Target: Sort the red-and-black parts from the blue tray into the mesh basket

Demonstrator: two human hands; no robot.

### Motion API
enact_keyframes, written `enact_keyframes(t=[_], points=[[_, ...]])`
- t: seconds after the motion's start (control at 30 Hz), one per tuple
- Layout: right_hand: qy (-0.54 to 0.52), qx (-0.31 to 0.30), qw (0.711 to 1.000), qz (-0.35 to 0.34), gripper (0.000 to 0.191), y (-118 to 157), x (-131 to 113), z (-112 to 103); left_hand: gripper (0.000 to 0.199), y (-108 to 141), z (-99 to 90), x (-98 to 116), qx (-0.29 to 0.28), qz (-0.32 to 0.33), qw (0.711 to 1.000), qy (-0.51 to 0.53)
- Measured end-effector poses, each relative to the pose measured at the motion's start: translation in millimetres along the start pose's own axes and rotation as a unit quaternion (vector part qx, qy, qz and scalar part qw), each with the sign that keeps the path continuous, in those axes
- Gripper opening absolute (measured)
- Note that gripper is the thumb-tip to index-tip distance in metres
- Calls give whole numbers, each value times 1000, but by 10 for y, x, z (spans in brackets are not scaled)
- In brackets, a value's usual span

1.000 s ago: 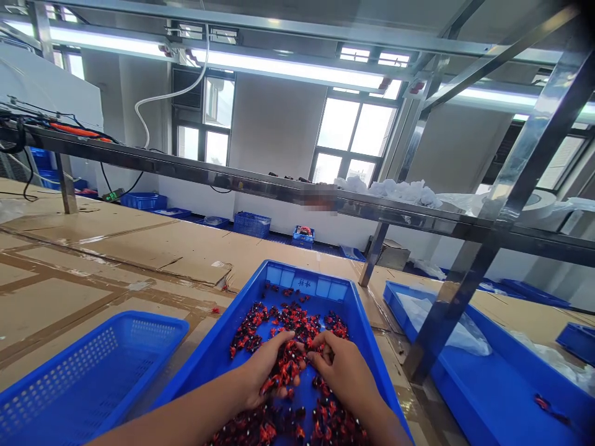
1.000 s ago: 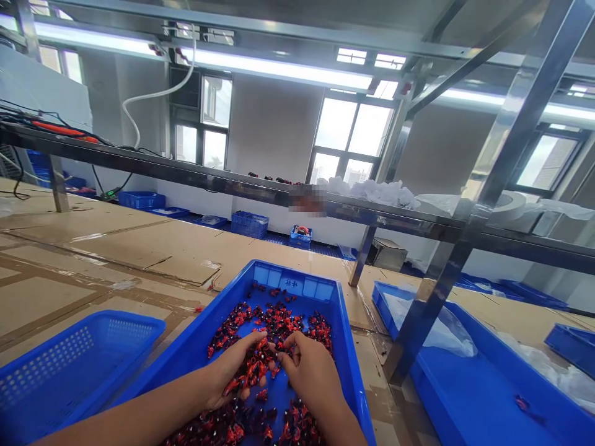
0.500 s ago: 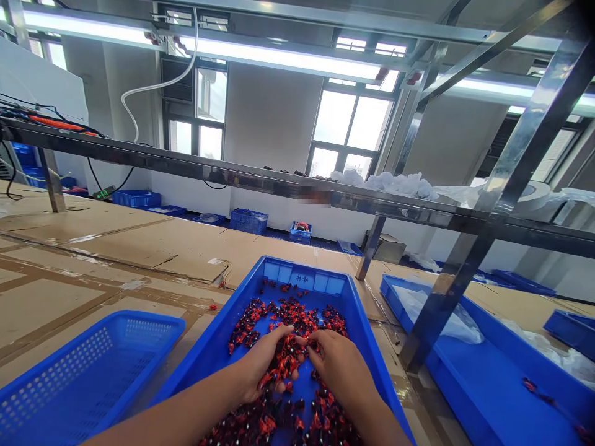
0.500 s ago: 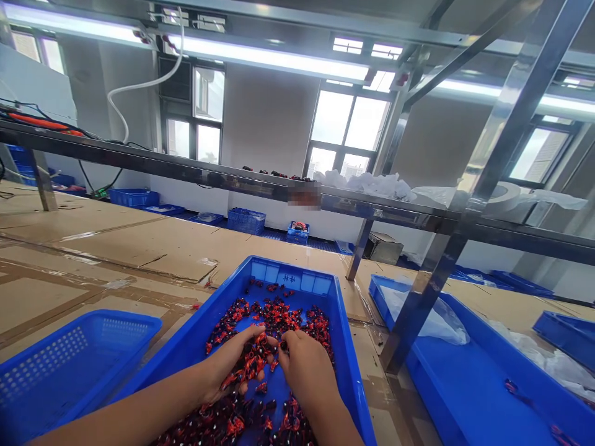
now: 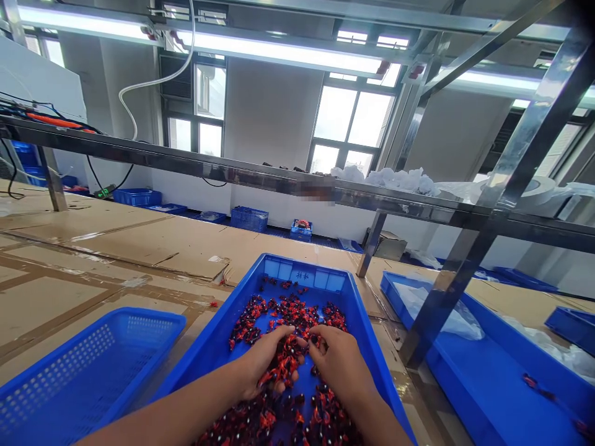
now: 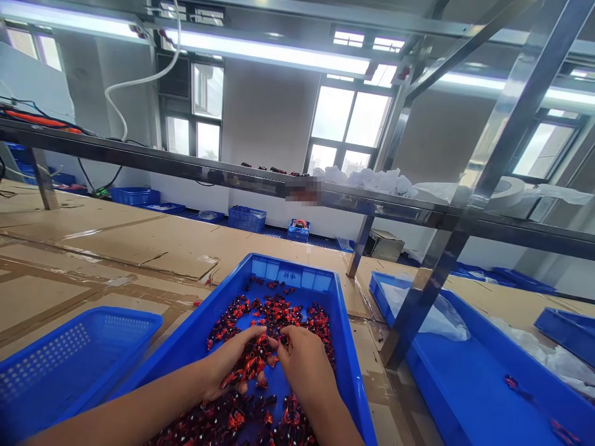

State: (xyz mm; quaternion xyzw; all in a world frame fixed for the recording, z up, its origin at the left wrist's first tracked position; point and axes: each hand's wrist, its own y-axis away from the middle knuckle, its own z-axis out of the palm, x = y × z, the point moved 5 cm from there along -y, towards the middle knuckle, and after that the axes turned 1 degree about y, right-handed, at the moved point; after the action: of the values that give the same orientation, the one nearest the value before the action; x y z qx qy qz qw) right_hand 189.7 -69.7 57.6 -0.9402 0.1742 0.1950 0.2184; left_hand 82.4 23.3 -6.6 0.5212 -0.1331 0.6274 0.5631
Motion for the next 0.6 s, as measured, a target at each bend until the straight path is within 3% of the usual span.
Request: enact_keyframes(t=[0.13, 0.2, 0.23, 0.33, 0.4, 0.47, 0.53, 0.6], points=[[-56, 23, 998, 5, 22, -11, 12, -9, 51, -43, -18, -43, 1, -18, 1000, 0], [-162, -1, 986, 33, 12, -11, 45, 17, 52, -61, -24, -58, -2, -21, 1000, 0], [-248, -40, 966, 64, 14, -8, 75, 61, 52, -66, -28, -61, -2, -21, 1000, 0], [-466, -167, 856, 151, 26, 24, 141, 205, 52, -64, -36, -59, -3, -23, 1000, 6], [-536, -188, 806, 166, 26, 18, 179, 234, 51, -56, -35, -50, -6, -24, 1000, 15], [-571, -177, 785, 164, 23, -8, 219, 249, 51, -50, -33, -42, -5, -28, 999, 24], [-562, -168, 793, 164, 21, -26, 252, 284, 50, -52, -29, -39, -6, -30, 999, 28], [-493, -150, 846, 140, 17, -41, 265, 301, 50, -59, -26, -35, -6, -26, 999, 22]])
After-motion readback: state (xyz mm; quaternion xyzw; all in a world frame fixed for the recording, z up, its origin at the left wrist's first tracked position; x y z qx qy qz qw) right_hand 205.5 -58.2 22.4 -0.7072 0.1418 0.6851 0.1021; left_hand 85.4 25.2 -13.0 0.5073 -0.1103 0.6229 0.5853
